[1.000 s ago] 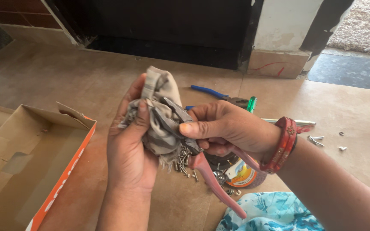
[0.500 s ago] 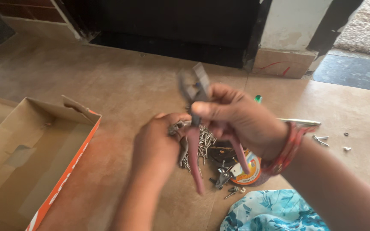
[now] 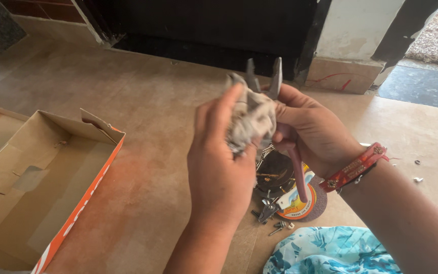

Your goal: The person sits on the floor next to an open cardboard box with a pile of screws and hand tools spread out. They pick up pliers, a screwdriver, and a wrench one at a time and wipe each tool with a cloth, setting the wiped tools back down on the floor.

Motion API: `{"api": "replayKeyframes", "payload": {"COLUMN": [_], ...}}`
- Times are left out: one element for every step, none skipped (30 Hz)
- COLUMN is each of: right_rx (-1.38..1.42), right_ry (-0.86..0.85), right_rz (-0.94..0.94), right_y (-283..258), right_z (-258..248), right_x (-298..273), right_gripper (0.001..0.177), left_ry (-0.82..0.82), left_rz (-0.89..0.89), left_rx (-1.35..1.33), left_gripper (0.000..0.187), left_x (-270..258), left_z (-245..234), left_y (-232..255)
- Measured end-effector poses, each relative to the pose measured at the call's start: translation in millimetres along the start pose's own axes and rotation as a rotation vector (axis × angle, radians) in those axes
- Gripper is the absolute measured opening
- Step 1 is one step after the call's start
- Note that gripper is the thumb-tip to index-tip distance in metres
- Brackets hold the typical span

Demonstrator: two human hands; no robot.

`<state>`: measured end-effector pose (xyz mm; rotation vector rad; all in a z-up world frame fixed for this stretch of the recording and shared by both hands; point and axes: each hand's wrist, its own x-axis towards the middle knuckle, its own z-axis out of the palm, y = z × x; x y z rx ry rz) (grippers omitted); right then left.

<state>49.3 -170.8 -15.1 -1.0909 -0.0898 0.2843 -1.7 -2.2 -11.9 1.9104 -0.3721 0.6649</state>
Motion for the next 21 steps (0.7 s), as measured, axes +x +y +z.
{"api": "replayKeyframes", "payload": {"right_rx": [0.014,0.027,0.013,-0.001,-0.015,-0.026,-0.037,-0.047,-0.049,-0.054,-0.059,-0.065,-0.072,-0.078,-0.080,-0.082,-0.084,-0.047,-0.011,0.025,0.008], "right_ry": [0.018,0.038,0.047,0.053,0.059,0.054,0.050,0.044,0.067,0.092,0.117,0.106,0.096,0.089,0.099,0.108,0.117,0.088,0.059,0.032,0.019], "right_rz": [-0.020,-0.039,-0.037,-0.034,-0.031,-0.055,-0.078,-0.102,-0.099,-0.099,-0.098,-0.100,-0.103,-0.105,-0.137,-0.167,-0.198,-0.217,-0.235,-0.256,-0.224], "right_y": [-1,-1,-1,-1,-1,0,1,2,4,4,3,0,-3,-5,-9,-14,-19,-23,-26,-28,-25], "right_z": [1,2,3,4,5,8,9,11,12,13,13,12,12,11,11,12,13,15,17,17,19], "right_x": [0,-1,-1,-1,-1,0,0,0,0,0,-1,-1,-2,-3,-5,-7,-8,-8,-10,-10,-9], "right_gripper": [0.017,0.015,0.013,0.010,0.008,0.008,0.008,0.009,0.010,0.012,0.013,0.014,0.014,0.015,0.015,0.017,0.019,0.019,0.019,0.019,0.018], "left_ry": [-0.045,-0.092,-0.069,-0.043,-0.018,0.001,0.018,0.035,0.019,0.004,-0.011,0.007,0.026,0.042,-0.003,-0.048,-0.093,-0.101,-0.110,-0.118,-0.096], "left_rz": [-0.006,-0.013,0.031,0.073,0.115,0.174,0.233,0.293,0.303,0.315,0.327,0.317,0.307,0.297,0.236,0.174,0.113,0.093,0.073,0.056,0.084], "left_rx": [0.106,0.211,0.281,0.353,0.424,0.456,0.488,0.521,0.544,0.564,0.584,0.554,0.524,0.493,0.493,0.495,0.496,0.441,0.387,0.330,0.244], "left_gripper": [0.065,0.070,0.067,0.064,0.061,0.059,0.057,0.055,0.054,0.053,0.053,0.052,0.051,0.051,0.046,0.044,0.045,0.045,0.045,0.045,0.049], "left_x": [0,0,0,1,0,-2,-4,-7,-9,-12,-13,-14,-13,-13,-12,-11,-10,-10,-10,-9,-8], "left_z": [1,1,1,0,0,-2,-3,-3,-5,-4,-4,-4,-5,-7,-7,-8,-8,-9,-9,-8,-8], "left_y": [-2,-4,-5,-5,-3,-3,-1,0,1,1,-1,-4,-8,-13,-17,-21,-24,-25,-25,-22,-20]}}
